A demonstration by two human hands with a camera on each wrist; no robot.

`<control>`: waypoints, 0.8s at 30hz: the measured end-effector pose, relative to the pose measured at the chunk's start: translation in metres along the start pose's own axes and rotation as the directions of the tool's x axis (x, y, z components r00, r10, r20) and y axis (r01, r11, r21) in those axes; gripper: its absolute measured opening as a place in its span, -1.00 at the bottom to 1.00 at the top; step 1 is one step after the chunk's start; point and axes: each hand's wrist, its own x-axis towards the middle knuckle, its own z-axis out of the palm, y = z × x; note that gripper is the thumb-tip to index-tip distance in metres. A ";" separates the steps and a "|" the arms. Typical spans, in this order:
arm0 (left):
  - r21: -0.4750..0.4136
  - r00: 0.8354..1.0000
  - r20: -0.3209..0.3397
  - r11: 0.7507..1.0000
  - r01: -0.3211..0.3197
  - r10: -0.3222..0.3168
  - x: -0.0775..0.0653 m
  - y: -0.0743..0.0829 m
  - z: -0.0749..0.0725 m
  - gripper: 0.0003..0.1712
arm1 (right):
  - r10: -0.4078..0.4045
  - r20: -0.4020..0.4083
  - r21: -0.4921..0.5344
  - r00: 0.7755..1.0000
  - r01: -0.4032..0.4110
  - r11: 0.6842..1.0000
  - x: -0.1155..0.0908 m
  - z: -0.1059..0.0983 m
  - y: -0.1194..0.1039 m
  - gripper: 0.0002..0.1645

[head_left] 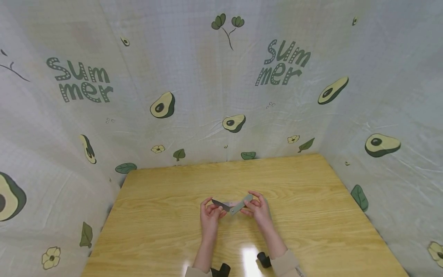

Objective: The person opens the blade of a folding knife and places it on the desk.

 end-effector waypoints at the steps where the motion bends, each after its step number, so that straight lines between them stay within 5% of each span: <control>1: -0.005 1.000 -0.007 1.000 -0.006 0.006 0.000 -0.001 0.000 -0.39 | -0.001 -0.009 0.007 1.000 0.001 1.000 -0.001 0.000 0.000 -0.42; 24: -0.159 0.994 -0.091 0.985 -0.073 0.059 -0.004 -0.008 0.011 -0.43 | -0.001 -0.088 0.176 0.996 0.016 0.984 -0.004 0.004 0.008 -0.58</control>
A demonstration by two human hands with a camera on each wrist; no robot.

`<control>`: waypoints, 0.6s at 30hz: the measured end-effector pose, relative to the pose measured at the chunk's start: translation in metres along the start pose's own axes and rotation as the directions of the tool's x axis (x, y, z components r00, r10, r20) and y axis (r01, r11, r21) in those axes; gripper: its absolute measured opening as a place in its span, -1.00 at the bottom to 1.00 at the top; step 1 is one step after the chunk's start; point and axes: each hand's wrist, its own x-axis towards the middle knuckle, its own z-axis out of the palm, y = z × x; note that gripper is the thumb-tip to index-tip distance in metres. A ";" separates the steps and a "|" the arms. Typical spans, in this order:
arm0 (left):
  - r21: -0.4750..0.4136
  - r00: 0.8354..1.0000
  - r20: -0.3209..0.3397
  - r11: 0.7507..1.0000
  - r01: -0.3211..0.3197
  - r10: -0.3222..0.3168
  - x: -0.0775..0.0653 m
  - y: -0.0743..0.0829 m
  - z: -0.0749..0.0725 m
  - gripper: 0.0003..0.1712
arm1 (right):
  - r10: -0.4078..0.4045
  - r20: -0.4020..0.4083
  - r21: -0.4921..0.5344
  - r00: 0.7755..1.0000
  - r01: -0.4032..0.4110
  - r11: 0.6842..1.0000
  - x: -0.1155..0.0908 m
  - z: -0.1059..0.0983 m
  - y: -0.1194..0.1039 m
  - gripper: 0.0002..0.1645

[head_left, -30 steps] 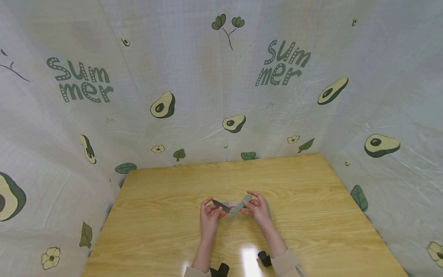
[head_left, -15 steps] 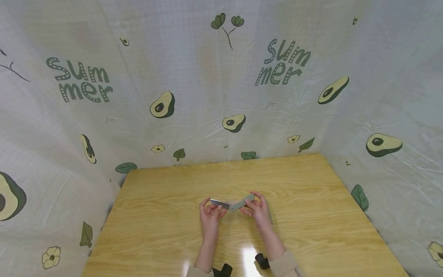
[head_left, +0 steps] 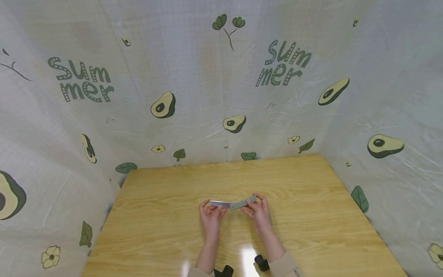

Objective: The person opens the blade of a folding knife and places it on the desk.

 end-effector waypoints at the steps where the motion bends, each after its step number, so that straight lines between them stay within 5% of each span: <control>1: -0.001 1.000 -0.002 1.000 -0.003 0.003 0.000 0.000 0.001 -0.43 | 0.002 -0.006 0.009 1.000 -0.002 1.000 0.000 0.000 0.000 -0.59; 11: -0.031 1.000 -0.021 1.000 0.001 -0.001 -0.003 -0.003 0.003 -0.41 | -0.010 -0.018 0.053 1.000 0.011 0.999 -0.003 0.001 -0.001 -0.66; 18: -0.014 0.999 -0.033 1.000 -0.018 0.018 -0.006 -0.004 0.003 -0.43 | 0.053 -0.038 0.093 0.998 -0.049 0.994 -0.004 0.002 -0.004 -0.64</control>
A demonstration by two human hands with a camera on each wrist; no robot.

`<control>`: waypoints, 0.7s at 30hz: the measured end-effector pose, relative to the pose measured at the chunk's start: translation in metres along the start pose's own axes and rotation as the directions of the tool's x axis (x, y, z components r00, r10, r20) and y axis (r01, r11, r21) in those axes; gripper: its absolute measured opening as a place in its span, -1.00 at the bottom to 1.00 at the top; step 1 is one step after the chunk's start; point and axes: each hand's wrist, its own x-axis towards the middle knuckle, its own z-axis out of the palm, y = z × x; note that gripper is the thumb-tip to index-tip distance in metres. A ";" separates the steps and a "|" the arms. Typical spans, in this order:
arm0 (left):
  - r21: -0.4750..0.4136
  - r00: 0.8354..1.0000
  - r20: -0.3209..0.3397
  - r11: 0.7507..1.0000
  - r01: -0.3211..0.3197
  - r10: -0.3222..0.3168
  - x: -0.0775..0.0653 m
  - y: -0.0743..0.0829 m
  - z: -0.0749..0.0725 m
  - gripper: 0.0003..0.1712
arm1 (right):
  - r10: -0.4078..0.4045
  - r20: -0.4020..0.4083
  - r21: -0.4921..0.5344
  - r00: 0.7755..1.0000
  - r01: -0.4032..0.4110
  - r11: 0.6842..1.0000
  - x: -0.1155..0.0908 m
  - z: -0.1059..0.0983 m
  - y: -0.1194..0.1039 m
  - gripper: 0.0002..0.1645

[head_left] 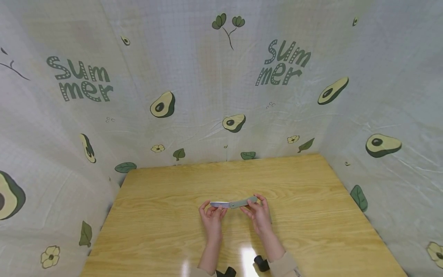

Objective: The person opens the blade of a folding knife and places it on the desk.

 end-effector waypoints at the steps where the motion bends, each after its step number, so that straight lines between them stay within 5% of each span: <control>1: 0.001 1.000 -0.002 1.000 -0.004 0.004 -0.001 0.000 0.000 -0.43 | 0.005 -0.003 0.007 1.000 -0.005 1.000 0.000 0.000 0.000 -0.64; 13: -0.040 0.997 0.003 0.996 -0.077 0.078 -0.004 -0.005 0.002 -0.49 | 0.020 -0.026 0.061 0.999 -0.019 0.998 0.000 0.000 0.003 -0.65; 21: -0.060 0.999 -0.027 0.998 -0.036 0.035 -0.005 -0.007 0.003 -0.44 | 0.012 -0.049 0.078 0.999 -0.008 0.997 0.002 0.001 0.006 -0.66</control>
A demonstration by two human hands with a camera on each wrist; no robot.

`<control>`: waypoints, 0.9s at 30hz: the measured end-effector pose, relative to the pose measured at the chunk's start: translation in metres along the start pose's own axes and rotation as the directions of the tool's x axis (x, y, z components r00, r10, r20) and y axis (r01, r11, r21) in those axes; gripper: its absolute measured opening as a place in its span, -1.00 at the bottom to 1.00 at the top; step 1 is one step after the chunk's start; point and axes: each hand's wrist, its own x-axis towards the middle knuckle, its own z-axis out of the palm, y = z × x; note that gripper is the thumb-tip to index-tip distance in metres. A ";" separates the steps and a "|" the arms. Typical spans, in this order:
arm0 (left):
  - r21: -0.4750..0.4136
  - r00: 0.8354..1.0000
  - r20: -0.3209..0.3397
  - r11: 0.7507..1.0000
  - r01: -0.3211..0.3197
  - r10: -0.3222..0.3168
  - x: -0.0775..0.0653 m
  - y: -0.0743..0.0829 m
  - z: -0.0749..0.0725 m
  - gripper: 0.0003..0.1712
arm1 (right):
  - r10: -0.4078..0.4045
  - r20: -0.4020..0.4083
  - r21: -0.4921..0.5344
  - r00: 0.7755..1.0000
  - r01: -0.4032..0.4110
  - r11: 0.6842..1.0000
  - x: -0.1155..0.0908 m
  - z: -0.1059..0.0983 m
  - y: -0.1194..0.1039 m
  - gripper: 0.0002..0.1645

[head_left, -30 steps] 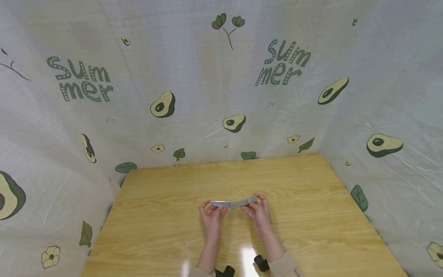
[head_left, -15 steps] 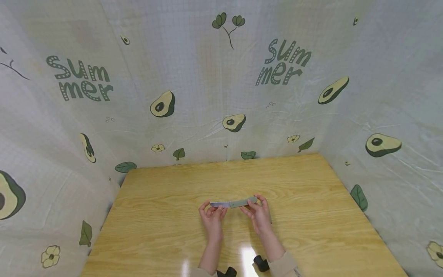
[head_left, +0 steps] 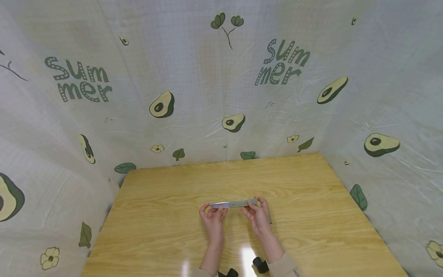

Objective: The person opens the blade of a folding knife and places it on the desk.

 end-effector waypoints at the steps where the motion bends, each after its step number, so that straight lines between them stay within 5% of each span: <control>1: -0.003 1.000 0.000 1.000 -0.004 0.004 0.000 0.000 0.000 -0.45 | 0.001 -0.001 0.004 1.000 -0.001 1.000 0.000 0.000 0.000 -0.65; 10: -0.027 0.997 -0.075 1.000 -0.015 0.013 0.002 0.004 -0.003 -0.34 | -0.021 0.067 -0.137 0.998 0.030 0.990 0.000 -0.007 0.003 -0.51; 18: 0.040 0.994 -0.106 0.998 0.045 -0.041 0.004 0.004 -0.017 -0.46 | -0.025 0.005 -0.242 1.000 0.025 0.970 -0.001 -0.018 0.004 -0.46; 27: 0.139 0.993 -0.032 0.983 0.118 -0.115 0.000 0.006 -0.031 -0.54 | -0.001 -0.032 -0.282 0.999 -0.008 0.959 0.003 -0.031 -0.007 -0.57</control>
